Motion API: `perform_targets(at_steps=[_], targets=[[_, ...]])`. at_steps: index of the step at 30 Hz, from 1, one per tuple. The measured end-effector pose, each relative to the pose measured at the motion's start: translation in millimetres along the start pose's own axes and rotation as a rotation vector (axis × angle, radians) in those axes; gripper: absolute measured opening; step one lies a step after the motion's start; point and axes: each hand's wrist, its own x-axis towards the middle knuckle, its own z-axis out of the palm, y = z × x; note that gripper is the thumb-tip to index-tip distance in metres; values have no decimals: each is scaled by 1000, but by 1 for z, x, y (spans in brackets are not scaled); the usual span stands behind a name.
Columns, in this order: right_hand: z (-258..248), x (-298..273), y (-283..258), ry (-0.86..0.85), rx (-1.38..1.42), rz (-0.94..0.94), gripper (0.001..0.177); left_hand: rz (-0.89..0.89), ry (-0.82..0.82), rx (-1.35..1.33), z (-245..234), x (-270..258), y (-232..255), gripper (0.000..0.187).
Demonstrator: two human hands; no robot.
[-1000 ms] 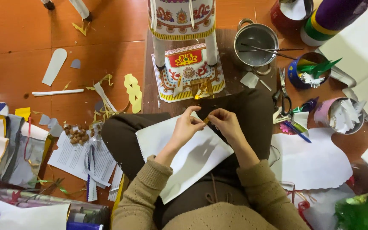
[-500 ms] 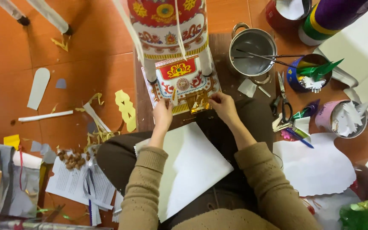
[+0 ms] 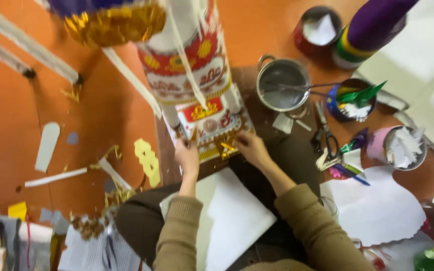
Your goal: Decorating a paper-mache horse with decorative paper and gold foil.
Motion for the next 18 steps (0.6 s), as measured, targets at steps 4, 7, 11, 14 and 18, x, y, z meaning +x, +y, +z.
perform_targets(at_steps=[4,7,11,14,18], targets=[[6,-10,-12,-84,132,-46,20,16,-147,-327,-49,-57,98,19],[11,-23,-38,-64,258,-118,21,52,-254,-308,-5,-50,48,29],[14,-41,-37,-86,237,-193,29,18,-408,-574,-43,-90,105,32],[10,-51,-49,-105,156,-281,30,-18,-523,-695,-40,-92,85,39],[25,-59,-32,-137,195,-219,20,52,-477,-795,-24,-86,49,44]])
